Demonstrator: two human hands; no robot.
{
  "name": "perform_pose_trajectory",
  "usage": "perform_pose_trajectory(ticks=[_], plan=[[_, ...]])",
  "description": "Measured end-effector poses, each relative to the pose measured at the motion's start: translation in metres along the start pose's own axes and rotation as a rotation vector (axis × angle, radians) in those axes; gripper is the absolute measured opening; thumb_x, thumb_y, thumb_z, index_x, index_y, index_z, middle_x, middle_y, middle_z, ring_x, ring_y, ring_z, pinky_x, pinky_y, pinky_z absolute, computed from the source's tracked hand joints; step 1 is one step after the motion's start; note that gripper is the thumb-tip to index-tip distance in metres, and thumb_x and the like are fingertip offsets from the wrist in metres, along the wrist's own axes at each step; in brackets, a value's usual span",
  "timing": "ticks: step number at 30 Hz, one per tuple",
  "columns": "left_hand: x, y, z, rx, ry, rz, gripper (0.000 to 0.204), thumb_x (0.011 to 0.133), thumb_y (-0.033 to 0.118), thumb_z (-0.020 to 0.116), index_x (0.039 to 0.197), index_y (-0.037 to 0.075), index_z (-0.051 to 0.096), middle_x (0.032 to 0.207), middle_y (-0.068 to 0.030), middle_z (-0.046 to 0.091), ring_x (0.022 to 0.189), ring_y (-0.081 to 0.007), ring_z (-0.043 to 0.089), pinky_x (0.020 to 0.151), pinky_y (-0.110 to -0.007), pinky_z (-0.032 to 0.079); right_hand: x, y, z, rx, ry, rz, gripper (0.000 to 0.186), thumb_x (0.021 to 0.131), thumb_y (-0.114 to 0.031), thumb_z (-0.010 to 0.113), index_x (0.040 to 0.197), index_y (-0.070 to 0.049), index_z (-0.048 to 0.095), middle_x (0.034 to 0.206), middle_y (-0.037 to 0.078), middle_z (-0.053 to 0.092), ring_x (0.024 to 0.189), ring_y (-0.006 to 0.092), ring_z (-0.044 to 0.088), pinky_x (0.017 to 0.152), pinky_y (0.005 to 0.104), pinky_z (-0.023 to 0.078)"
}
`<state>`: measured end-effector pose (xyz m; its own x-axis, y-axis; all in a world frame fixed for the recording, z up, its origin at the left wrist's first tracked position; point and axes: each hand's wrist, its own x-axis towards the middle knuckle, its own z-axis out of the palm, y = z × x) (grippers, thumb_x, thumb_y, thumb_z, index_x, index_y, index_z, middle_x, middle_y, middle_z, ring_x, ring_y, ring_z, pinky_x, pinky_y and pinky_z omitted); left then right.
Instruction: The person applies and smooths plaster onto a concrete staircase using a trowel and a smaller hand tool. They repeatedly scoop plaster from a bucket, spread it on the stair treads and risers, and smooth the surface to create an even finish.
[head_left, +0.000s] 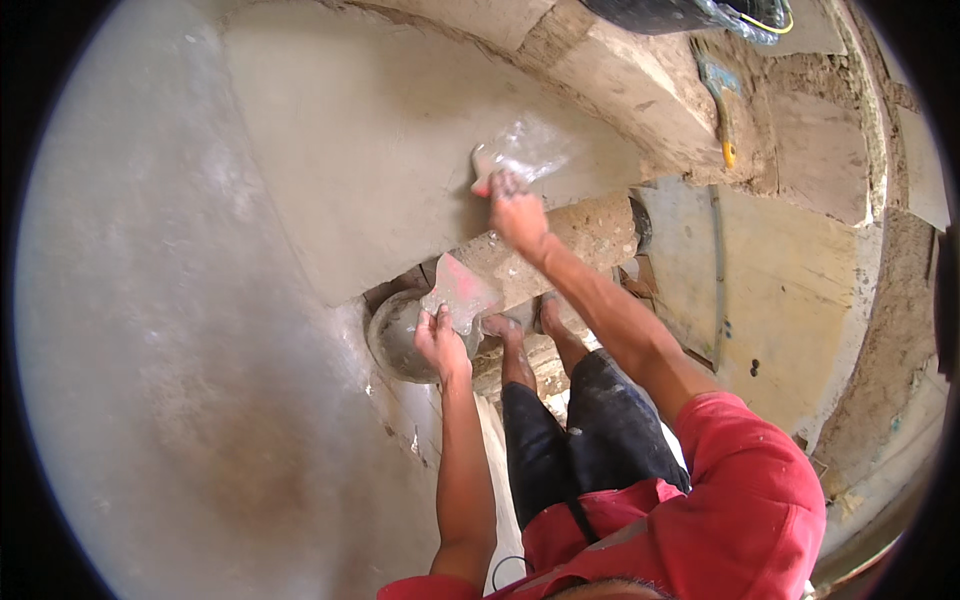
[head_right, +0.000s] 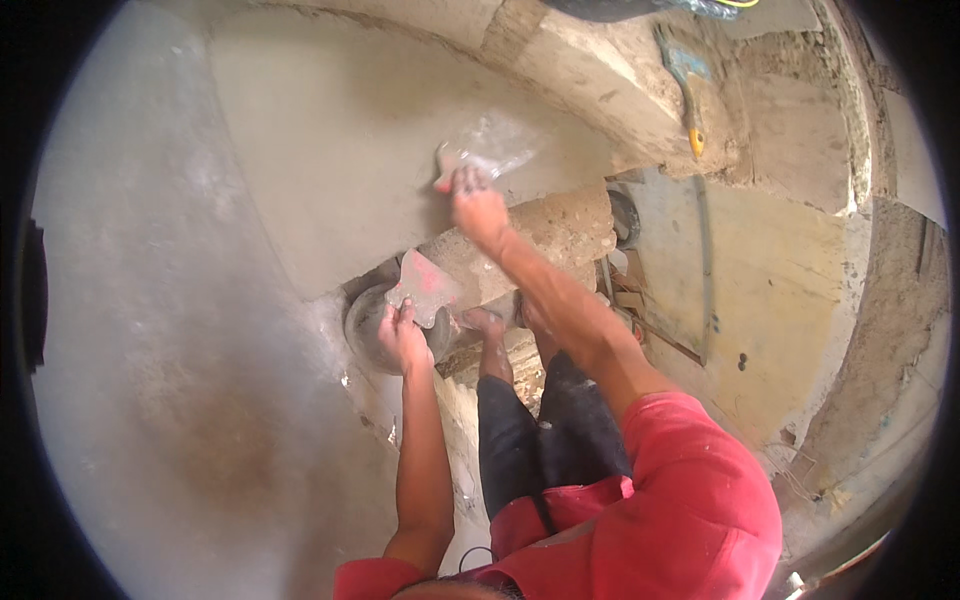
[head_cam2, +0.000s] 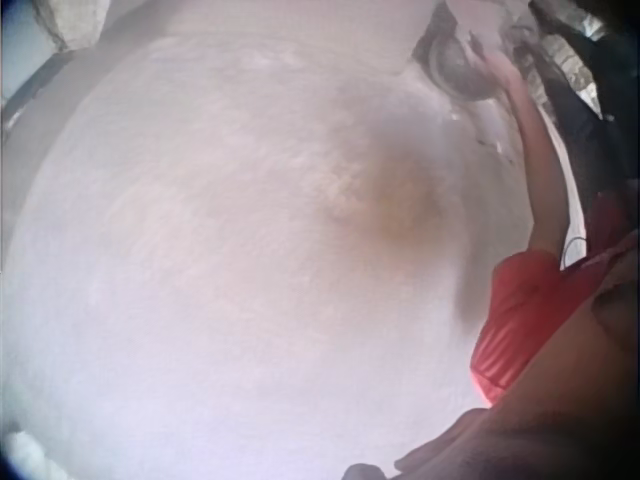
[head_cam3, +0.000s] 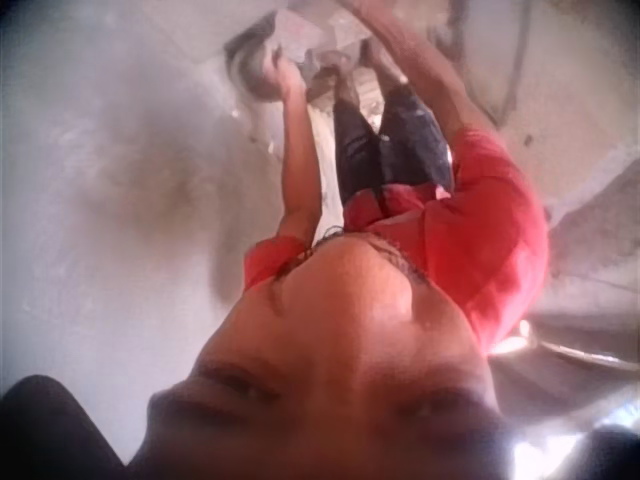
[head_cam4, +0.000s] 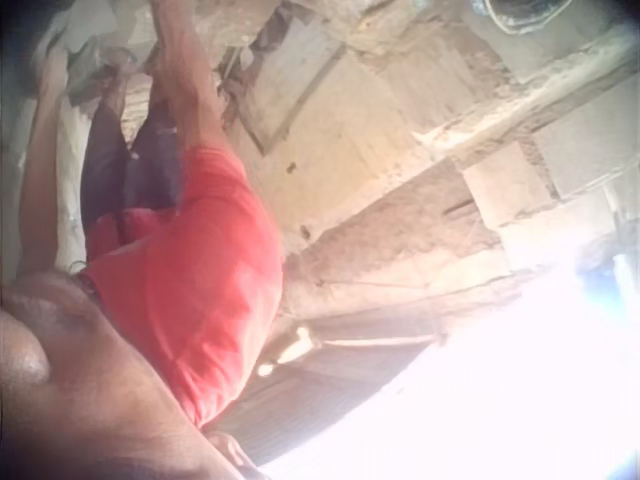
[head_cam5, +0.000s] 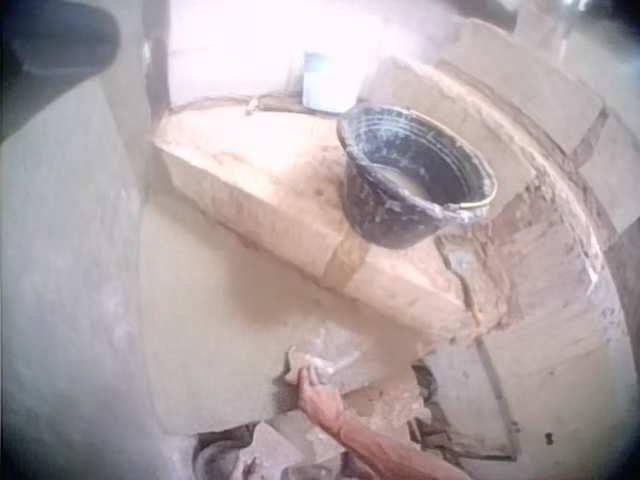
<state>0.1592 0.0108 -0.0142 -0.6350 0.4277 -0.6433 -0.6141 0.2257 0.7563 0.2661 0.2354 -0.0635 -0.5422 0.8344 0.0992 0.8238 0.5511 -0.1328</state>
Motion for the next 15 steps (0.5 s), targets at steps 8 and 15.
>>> perform_pose_trajectory(ticks=[8, 15], plan=[[0.006, 0.003, 0.003, 0.202, -0.009, 0.040, 0.009, 0.098, -0.001, 0.061, 0.104, -0.007, 0.066, 0.095, -0.0073, 0.071, 0.083, -0.0122, 0.060, 0.077, -0.028, 0.048, 0.059, 0.106, -0.061, -0.006, 0.022, 0.337, 0.031, 0.090, -0.008, 0.055, 0.119, -0.009, 0.064, 0.089, 0.019, 0.073, 0.081, 0.0376, 0.073, 0.075, 0.0495, 0.060], [0.005, -0.034, -0.028, 0.259, 0.137, -0.009, 0.010, 0.096, -0.001, 0.063, 0.101, -0.009, 0.067, 0.093, -0.0089, 0.070, 0.081, -0.0148, 0.061, 0.076, -0.029, 0.048, 0.002, -0.025, 0.007, -0.168, -0.221, 0.007, 0.043, 0.089, -0.013, 0.057, 0.124, 0.014, 0.058, 0.110, 0.027, 0.069, 0.102, 0.0372, 0.071, 0.078, 0.0406, 0.062]])
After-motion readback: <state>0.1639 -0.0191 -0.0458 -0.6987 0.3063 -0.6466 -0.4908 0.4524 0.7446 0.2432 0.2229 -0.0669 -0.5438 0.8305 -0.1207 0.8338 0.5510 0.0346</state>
